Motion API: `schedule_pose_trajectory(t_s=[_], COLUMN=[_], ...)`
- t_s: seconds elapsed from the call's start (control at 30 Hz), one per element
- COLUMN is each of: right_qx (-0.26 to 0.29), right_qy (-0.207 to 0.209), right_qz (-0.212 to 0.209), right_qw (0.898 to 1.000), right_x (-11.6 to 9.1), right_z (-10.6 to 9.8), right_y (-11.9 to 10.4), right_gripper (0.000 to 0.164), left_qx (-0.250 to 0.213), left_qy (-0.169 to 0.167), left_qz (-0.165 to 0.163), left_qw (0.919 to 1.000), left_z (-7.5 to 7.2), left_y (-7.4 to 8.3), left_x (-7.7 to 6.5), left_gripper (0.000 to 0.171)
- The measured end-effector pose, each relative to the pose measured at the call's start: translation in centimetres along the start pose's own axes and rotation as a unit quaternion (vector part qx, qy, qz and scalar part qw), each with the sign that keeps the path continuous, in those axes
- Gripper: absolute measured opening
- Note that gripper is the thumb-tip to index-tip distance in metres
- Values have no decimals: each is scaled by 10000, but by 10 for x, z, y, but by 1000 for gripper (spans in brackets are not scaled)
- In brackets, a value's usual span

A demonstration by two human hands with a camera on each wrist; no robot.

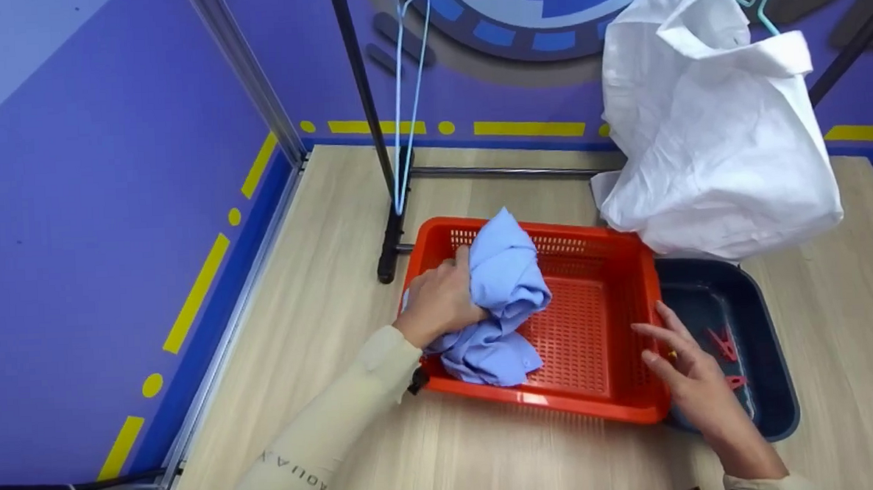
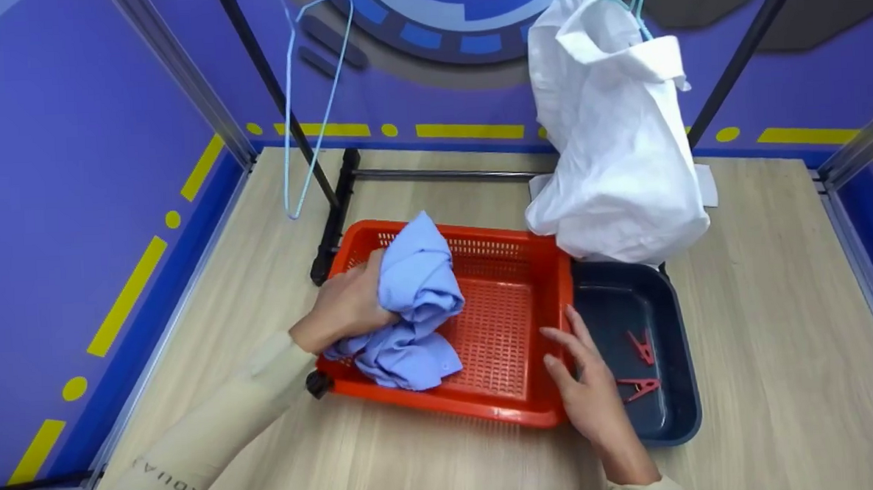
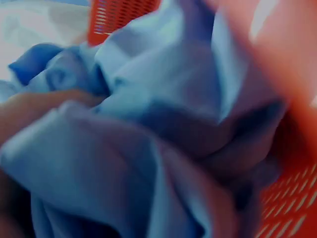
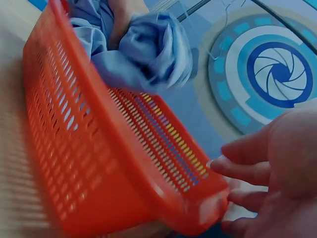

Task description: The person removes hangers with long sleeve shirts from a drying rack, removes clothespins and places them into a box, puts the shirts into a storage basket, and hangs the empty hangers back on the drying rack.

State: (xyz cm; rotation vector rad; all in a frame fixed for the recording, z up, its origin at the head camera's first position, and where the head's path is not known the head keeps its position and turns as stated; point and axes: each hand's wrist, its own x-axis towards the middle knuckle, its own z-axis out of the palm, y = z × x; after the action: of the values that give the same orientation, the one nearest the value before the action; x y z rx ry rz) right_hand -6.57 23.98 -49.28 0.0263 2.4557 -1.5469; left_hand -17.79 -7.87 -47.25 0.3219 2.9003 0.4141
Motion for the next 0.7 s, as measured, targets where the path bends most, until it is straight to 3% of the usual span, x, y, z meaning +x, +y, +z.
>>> schedule_pose_trajectory(t_s=[0.13, 0.23, 0.33, 0.43, 0.57, 0.63, 0.7], right_qx=[-279, -287, -237, -184, -36, 17, 33], right_qy=[-211, -218, -199, -151, -72, -31, 5], right_qz=[-215, -290, -317, -395, -627, -719, -706], right_qw=[9992, 9989, 9990, 9989, 9980, 9974, 9975], right_x=[-1, -1, -1, -1, -2, -2, -2], right_z=[-1, -1, 1, 2, 4, 5, 6], right_y=[7, 9, 10, 11, 13, 13, 13], right_gripper=[51, 52, 51, 48, 45, 44, 45], left_qx=[685, 670, 427, 410, 574, 646, 764], left_qy=[-533, -880, -1048, -794, -272, -337, -777], left_qz=[270, 505, 792, 1123, 1393, 1474, 1463], left_qw=[9959, 9926, 9904, 9896, 9882, 9864, 9832], left_z=[4, 0, -11, -25, -39, -43, -42], left_y=[9, 16, 20, 24, 26, 24, 19], left_x=[5, 4, 1, 0, 1, 3, 6], left_gripper=[107, 118, 116, 96, 50, 30, 19])
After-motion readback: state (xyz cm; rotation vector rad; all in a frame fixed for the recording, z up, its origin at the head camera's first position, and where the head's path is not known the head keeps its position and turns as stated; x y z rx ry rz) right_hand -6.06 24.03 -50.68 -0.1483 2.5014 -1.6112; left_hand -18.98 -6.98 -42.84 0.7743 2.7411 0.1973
